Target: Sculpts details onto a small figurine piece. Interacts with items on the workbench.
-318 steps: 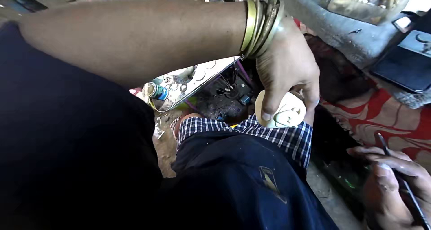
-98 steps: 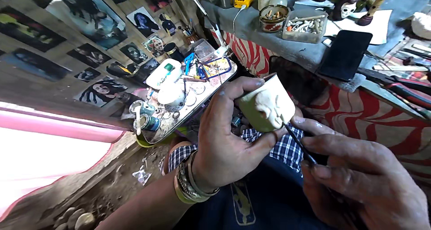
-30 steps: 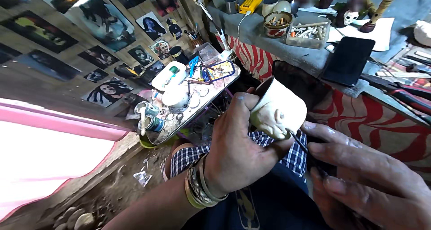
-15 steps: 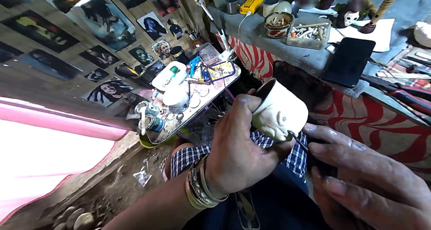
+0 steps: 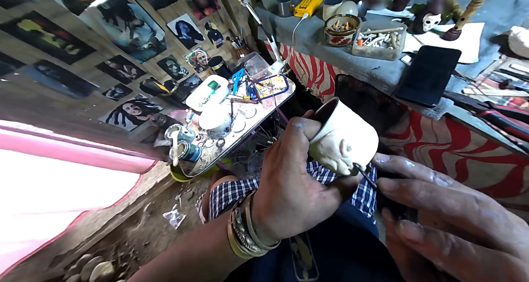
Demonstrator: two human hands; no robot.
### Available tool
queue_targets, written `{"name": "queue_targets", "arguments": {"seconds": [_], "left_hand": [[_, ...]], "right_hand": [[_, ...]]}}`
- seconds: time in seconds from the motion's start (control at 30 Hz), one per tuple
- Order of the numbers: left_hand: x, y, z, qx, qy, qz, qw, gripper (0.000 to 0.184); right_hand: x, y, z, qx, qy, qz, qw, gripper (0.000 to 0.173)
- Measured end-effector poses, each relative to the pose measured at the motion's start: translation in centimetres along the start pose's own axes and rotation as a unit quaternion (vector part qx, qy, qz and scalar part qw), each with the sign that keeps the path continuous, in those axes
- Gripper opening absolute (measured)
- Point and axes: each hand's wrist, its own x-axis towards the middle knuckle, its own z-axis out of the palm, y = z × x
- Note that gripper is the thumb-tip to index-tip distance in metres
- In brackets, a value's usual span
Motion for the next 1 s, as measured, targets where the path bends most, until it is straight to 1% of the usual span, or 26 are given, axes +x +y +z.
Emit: {"name": "queue_targets", "arguments": {"seconds": [0.13, 0.3, 0.73, 1.0], "left_hand": [[-0.1, -0.1, 0.1, 0.007, 0.004, 0.000, 1.000, 0.055], [-0.1, 0.2, -0.1, -0.005, 0.003, -0.001, 1.000, 0.055], [-0.1, 0.1, 0.1, -0.014, -0.004, -0.001, 1.000, 0.056], [-0.1, 0.3, 0.0, -0.024, -0.007, -0.003, 1.000, 0.055]], "right_hand": [[0.0, 0.0, 0.3, -0.003, 0.007, 0.004, 1.000, 0.008], [0.1, 0.1, -0.3, 0.041, 0.003, 0.011, 0.999, 0.009], [0.2, 0.0, -0.3, -0.007, -0.005, -0.004, 1.000, 0.009], [0.3, -0.1, -1.0, 0.020, -0.024, -0.009, 0.999, 0.010]]}}
